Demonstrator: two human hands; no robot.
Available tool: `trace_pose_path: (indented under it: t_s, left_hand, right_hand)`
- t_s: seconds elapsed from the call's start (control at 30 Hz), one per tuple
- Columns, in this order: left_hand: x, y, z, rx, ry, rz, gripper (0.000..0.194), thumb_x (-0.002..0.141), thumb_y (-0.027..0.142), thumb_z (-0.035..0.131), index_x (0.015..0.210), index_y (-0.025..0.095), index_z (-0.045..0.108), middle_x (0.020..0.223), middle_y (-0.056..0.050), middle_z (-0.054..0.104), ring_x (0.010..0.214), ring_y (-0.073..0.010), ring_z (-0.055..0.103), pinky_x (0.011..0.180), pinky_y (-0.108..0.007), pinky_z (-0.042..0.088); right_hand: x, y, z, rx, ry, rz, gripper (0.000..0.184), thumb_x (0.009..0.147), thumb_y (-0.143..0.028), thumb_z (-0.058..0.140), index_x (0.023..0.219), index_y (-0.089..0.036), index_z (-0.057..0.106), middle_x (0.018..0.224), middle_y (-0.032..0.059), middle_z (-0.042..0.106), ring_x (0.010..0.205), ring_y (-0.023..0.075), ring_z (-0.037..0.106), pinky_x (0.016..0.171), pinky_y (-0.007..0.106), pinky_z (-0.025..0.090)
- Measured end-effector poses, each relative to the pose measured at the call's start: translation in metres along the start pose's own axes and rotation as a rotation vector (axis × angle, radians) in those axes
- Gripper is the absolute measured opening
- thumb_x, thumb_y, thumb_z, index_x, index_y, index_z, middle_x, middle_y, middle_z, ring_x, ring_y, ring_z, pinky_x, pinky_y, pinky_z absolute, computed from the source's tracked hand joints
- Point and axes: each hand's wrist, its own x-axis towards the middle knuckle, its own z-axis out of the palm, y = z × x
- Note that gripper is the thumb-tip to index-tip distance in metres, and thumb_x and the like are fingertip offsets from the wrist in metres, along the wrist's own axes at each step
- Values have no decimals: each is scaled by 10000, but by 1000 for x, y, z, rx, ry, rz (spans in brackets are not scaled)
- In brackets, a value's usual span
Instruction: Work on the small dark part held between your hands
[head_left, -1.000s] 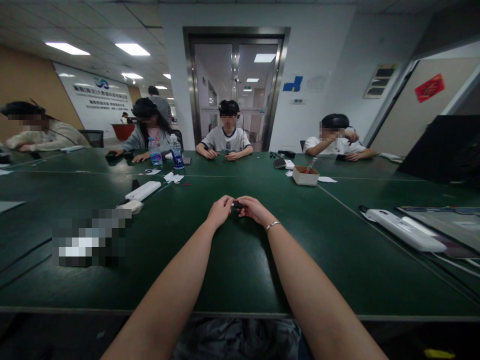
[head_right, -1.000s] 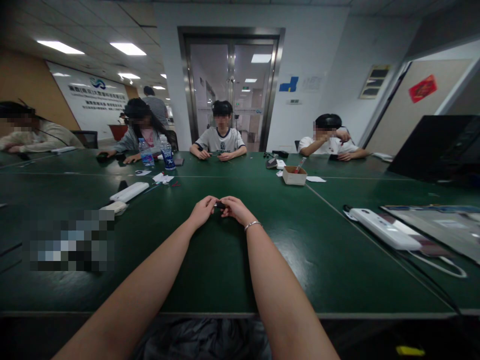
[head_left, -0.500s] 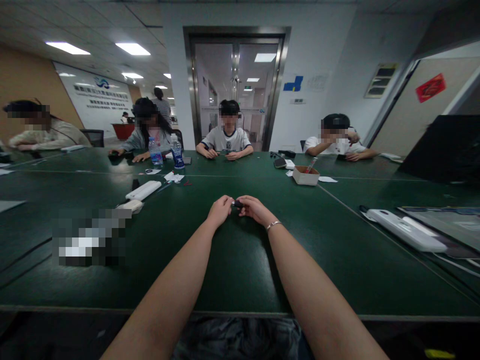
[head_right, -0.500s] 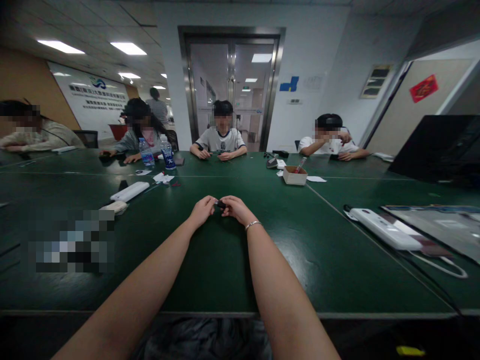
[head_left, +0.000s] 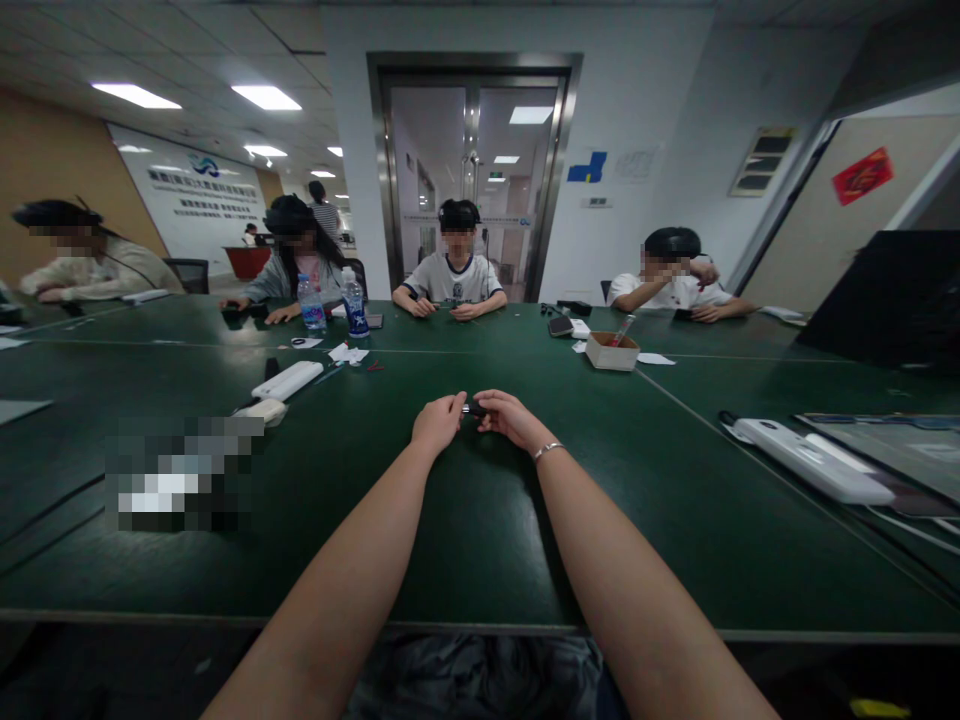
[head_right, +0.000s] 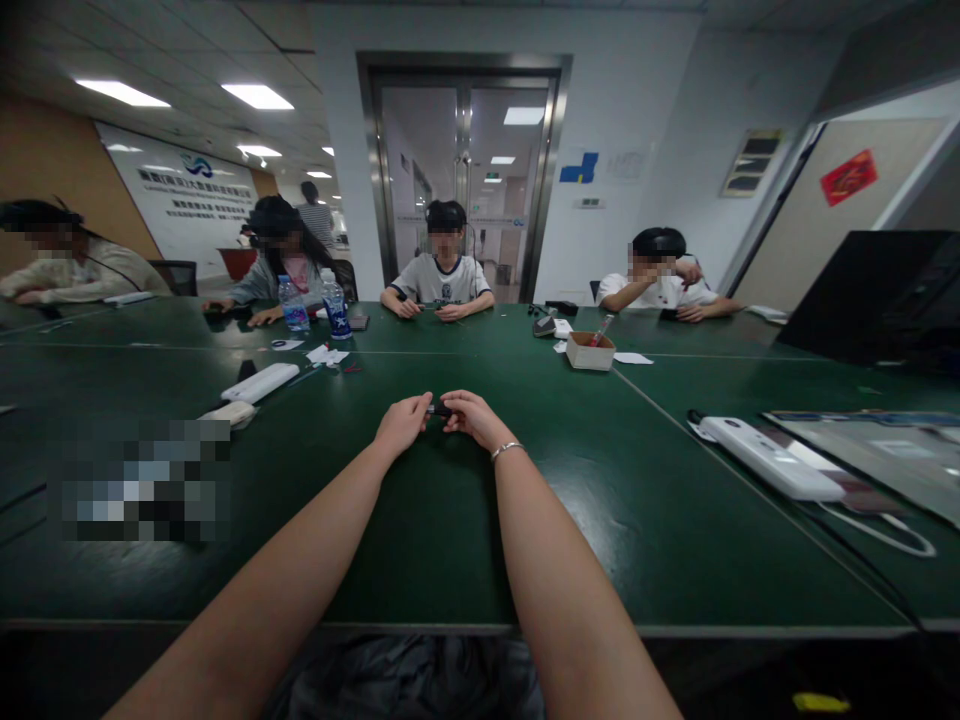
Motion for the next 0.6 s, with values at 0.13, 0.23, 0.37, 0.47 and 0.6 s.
trace_pose_path:
  t_s: [0.13,0.23,0.37,0.47,0.6]
  left_hand:
    - [2,-3,2,-51,-9,-29,581,875,603,202,726,206,598,621,-25,623,586,-166,563,554,-277,348]
    - [5,-10,7,-129,20,27,433,878,539,314,854,220,606,724,-20,647,643,-154,575,589,-265,385]
    - [9,-16,12,-205,85,100,240,841,388,483,998,231,576,832,-17,654,729,-134,590,635,-244,412]
    - [10,-16,12,-223,94,109,261,844,403,474,1000,222,580,763,-6,639,663,-126,571,604,-243,399]
    - [9,-14,10,-252,76,87,295,847,456,441,892,215,605,663,12,594,595,-123,533,568,-246,374]
  right_hand:
    - [1,0,-1,-2,-2,0,107,788,-93,553,870,-148,594,611,-12,594,436,74,534,536,265,558]
    - [1,1,-1,0,3,-2,94,792,-106,560,869,-150,591,622,-10,600,428,71,525,536,270,558]
    - [2,1,-2,3,10,-1,94,784,-113,571,868,-152,588,610,-14,596,430,76,531,537,274,554]
    - [2,1,-3,-13,1,3,130,760,-106,586,879,-159,587,566,-34,572,428,76,522,525,261,543]
    - [3,2,-4,-81,-5,-15,193,710,-121,636,895,-160,596,499,-72,509,374,51,429,407,191,451]
